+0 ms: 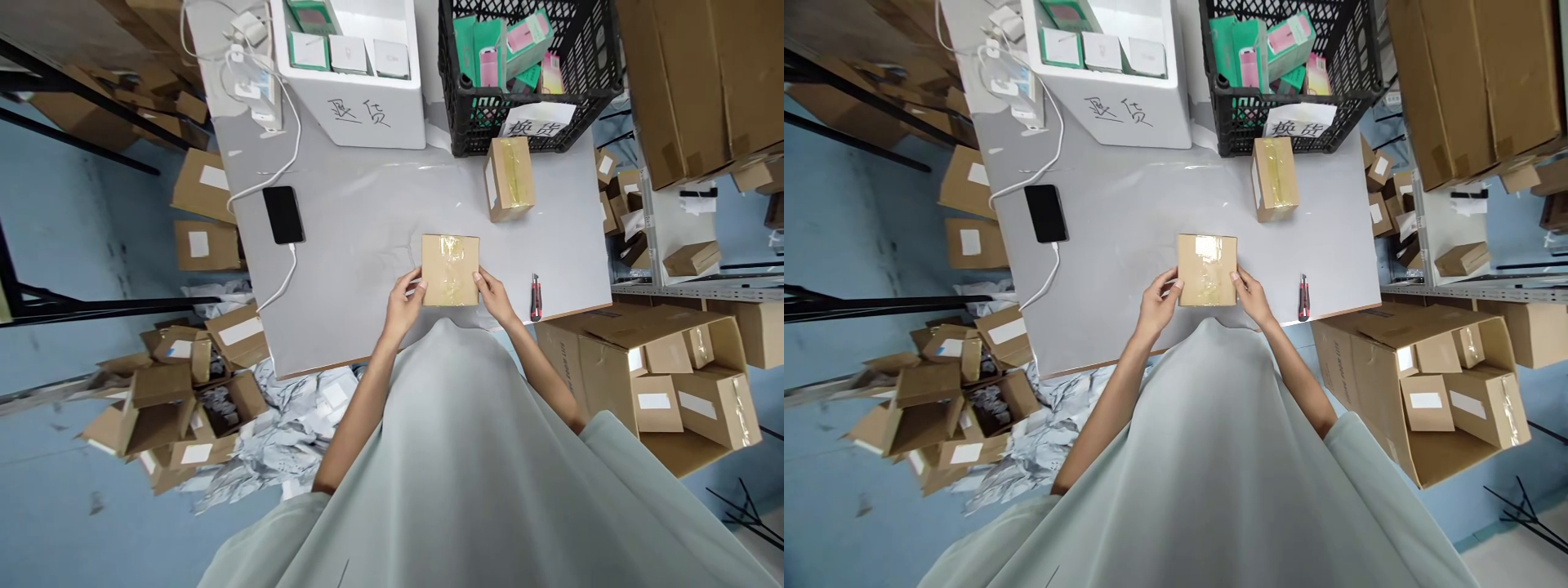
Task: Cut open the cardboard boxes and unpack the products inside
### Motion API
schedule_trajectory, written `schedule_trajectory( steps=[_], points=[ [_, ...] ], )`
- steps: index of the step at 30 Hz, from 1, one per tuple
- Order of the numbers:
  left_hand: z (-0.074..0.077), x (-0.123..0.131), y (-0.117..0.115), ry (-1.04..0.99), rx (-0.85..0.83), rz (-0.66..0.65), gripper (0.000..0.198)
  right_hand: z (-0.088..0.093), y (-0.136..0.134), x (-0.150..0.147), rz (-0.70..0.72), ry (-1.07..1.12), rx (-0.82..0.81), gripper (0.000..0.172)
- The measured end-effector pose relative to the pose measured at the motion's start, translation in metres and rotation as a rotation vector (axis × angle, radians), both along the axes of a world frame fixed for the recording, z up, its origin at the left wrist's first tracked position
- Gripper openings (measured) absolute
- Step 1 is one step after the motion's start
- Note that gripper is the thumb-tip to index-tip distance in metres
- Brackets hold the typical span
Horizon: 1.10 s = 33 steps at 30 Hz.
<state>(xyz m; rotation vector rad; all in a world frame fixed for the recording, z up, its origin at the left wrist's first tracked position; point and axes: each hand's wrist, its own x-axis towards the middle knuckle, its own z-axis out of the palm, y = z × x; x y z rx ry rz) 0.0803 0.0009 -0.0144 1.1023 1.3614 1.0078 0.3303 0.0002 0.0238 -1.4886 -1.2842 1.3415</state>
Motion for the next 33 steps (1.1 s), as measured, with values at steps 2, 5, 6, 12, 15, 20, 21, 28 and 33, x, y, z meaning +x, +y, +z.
schedule_trajectory(
  steps=[2,5,6,12,15,20,21,28,33],
  points=[
    [-0.002,-0.001,0.002,-0.067,-0.062,0.012,0.069,0.002,-0.002,0.002,0.019,0.018,-0.002,0.099],
    [-0.011,-0.006,0.009,-0.136,-0.156,0.069,0.072,0.008,-0.012,0.008,0.112,0.041,-0.024,0.096],
    [-0.014,-0.007,0.013,-0.134,-0.174,0.09,0.072,0.011,-0.016,0.012,0.153,0.045,-0.037,0.095],
    [-0.042,-0.012,0.033,-0.064,-0.394,0.141,0.058,0.019,-0.027,0.039,0.208,0.045,-0.1,0.088],
    [-0.048,-0.009,0.034,-0.151,-0.508,0.029,0.054,0.02,-0.023,0.057,0.132,0.029,-0.101,0.088],
    [-0.043,-0.001,0.021,-0.225,-0.502,0.04,0.054,0.018,-0.016,0.087,0.057,-0.001,-0.128,0.086],
    [-0.041,-0.001,0.016,-0.222,-0.488,0.037,0.054,0.017,-0.016,0.09,0.044,-0.013,-0.127,0.086],
    [-0.038,-0.026,-0.039,-0.116,-0.385,0.13,0.059,-0.014,-0.017,0.056,-0.099,-0.126,-0.102,0.094],
    [-0.05,-0.046,-0.074,0.098,-0.416,0.182,0.055,-0.053,-0.015,0.026,-0.054,-0.133,-0.199,0.101]
  ],
)
